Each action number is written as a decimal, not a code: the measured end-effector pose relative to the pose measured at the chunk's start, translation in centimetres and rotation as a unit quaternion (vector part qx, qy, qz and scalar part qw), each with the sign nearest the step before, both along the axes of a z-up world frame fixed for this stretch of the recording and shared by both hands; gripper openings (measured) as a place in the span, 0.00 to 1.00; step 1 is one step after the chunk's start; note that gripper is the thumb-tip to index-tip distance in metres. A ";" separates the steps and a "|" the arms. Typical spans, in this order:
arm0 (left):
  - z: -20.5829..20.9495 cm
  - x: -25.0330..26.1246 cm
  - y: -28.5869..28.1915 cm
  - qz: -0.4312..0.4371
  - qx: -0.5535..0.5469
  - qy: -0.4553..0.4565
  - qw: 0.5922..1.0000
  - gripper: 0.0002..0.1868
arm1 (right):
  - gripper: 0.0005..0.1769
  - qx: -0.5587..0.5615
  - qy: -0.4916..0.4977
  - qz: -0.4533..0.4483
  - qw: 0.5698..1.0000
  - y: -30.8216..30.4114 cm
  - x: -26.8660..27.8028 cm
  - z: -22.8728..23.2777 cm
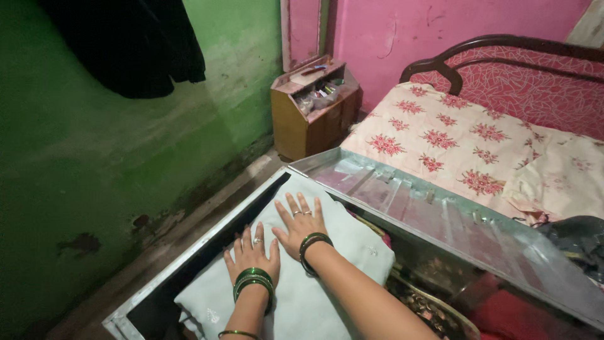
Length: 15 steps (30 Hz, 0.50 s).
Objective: The person picks up several garments from a bed and folds them by hand before placing them into a metal storage trunk.
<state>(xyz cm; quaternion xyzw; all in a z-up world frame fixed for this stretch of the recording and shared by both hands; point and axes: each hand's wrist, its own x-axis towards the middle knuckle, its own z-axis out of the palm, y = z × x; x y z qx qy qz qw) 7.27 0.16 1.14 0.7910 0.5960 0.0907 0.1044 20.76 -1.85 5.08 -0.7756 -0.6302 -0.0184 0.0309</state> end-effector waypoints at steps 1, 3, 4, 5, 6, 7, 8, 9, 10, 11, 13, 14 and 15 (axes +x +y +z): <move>0.1 0.0 0.0 -0.001 -0.007 -0.002 1.000 0.35 | 0.41 -0.002 -0.001 0.000 1.000 -0.5 -0.1 0.3; 0.2 0.1 0.0 -0.004 -0.010 -0.004 1.000 0.35 | 0.39 -0.038 0.025 -0.053 0.998 -1.2 0.0 0.7; 0.1 0.0 0.0 -0.007 -0.011 -0.005 1.000 0.36 | 0.39 -0.042 0.026 -0.052 0.997 -1.5 -0.1 0.8; 0.0 0.0 -0.1 -0.006 -0.014 -0.004 1.000 0.36 | 0.39 -0.042 0.039 -0.058 0.997 -1.8 -0.1 0.8; 0.0 -0.1 -0.1 -0.011 -0.009 -0.006 1.000 0.36 | 0.39 -0.041 0.051 -0.064 0.996 -1.9 -0.1 0.8; 0.0 0.0 0.0 -0.017 -0.003 -0.007 1.000 0.37 | 0.39 -0.043 0.052 -0.062 0.996 -1.9 0.0 0.7; 0.1 0.0 0.1 -0.015 -0.005 -0.006 1.000 0.37 | 0.39 -0.048 0.050 -0.064 0.996 -1.9 0.0 0.6; 0.2 0.1 0.2 -0.020 -0.012 -0.002 1.000 0.37 | 0.40 -0.052 0.048 -0.066 0.995 -1.8 0.0 0.5; 0.4 0.1 0.3 -0.025 -0.019 0.003 1.000 0.37 | 0.40 -0.054 0.051 -0.065 0.995 -1.8 0.1 0.3; 0.5 0.1 0.4 -0.024 -0.020 0.005 0.999 0.37 | 0.40 -0.044 0.053 -0.059 0.996 -1.8 0.3 0.1; 0.9 0.4 0.7 -0.026 -0.061 0.007 0.998 0.38 | 0.40 -0.034 0.055 -0.054 0.996 -1.9 0.6 -0.4; 0.9 0.7 0.7 -0.027 -0.059 0.008 0.998 0.38 | 0.39 -0.034 0.060 -0.054 0.996 -1.8 0.8 -0.7; 0.8 1.0 0.6 -0.033 -0.010 0.012 0.999 0.38 | 0.38 -0.035 0.064 -0.053 0.996 -1.6 1.0 -0.9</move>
